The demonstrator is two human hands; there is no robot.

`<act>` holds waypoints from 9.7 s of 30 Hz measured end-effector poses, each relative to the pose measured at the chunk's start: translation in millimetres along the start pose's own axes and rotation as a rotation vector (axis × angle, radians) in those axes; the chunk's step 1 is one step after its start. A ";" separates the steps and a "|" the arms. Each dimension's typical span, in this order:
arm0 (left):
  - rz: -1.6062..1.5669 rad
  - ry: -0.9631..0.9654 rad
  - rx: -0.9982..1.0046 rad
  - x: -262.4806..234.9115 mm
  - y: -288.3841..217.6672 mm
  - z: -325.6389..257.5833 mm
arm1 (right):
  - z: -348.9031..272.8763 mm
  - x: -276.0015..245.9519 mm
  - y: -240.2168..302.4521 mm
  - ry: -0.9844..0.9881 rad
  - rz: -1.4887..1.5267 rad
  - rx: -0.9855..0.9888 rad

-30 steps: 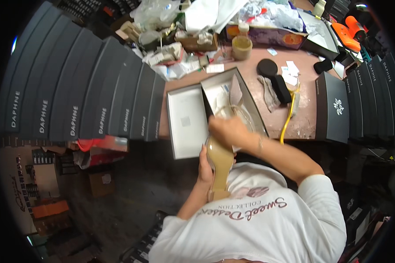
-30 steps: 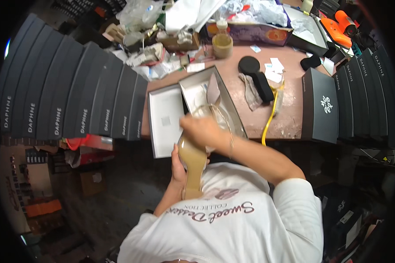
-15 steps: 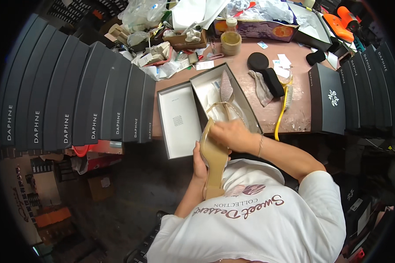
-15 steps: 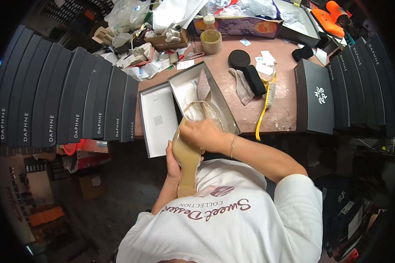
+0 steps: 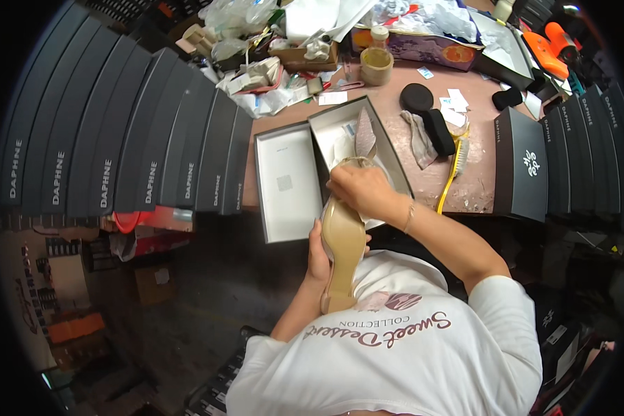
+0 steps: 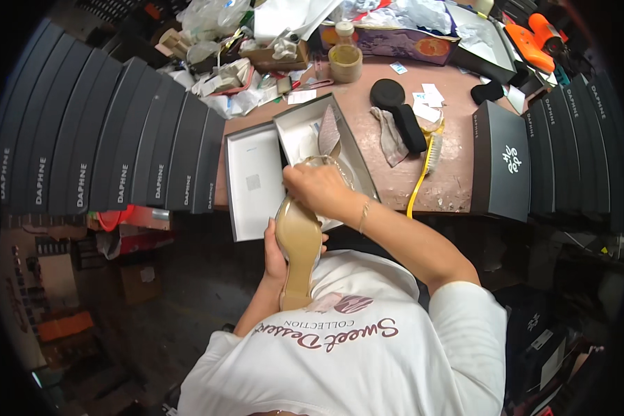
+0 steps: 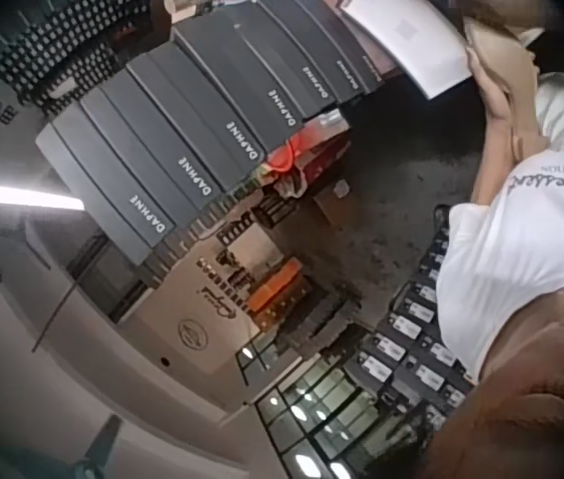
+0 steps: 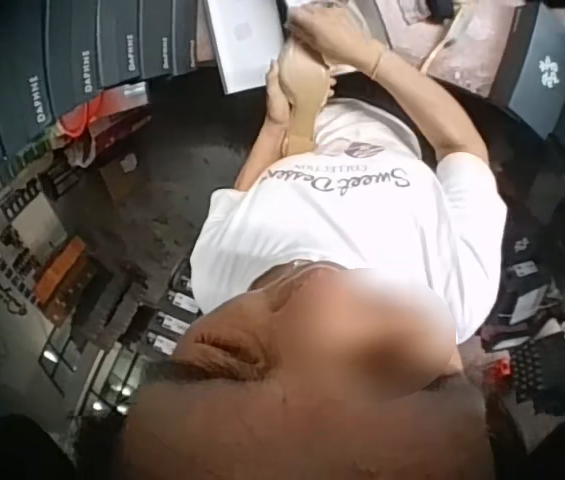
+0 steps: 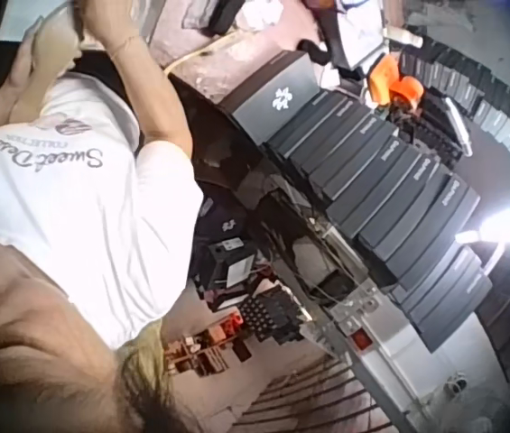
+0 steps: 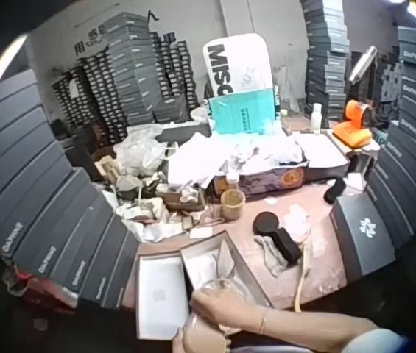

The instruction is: The recorder is packing high-heeled shoes into boxes, including wrapping them in tissue paper and checking their quality.

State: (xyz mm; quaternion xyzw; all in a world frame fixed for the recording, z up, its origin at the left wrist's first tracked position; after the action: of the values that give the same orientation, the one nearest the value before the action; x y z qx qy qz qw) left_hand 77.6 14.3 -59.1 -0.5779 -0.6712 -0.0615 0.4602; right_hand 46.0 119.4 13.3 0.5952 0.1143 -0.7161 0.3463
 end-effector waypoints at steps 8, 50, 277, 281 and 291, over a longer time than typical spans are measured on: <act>0.015 -0.005 0.061 -4.9 -8.3 -2.0 | 36.8 13.8 -47.5 -0.275 0.185 0.156; -0.200 -0.086 0.373 -41.8 -7.2 -18.0 | 70.1 29.9 5.2 -0.031 0.367 -0.078; -0.219 0.036 0.018 -1.3 -7.1 14.8 | -12.7 15.7 13.1 -0.029 0.338 0.027; -0.435 0.312 -0.022 3.3 -5.7 13.4 | -17.6 13.1 3.8 -0.097 0.356 0.050; -0.199 0.402 -0.024 3.8 1.9 17.3 | -27.7 4.0 -20.0 -0.113 0.330 0.178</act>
State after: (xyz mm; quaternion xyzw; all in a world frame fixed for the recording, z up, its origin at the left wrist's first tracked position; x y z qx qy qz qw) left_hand 70.0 28.3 -67.2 -0.4903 -0.6191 -0.2284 0.5694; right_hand 54.6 148.6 -2.7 0.5931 -0.0681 -0.6889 0.4111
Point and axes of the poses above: each hand's wrist, its own z-axis towards the middle knuckle, its own x-axis out of the palm, y = z × x, the point moved 5 cm from there along z, towards the middle knuckle, and after that the axes turned 9 degrees about -x, right-handed, at the moved point
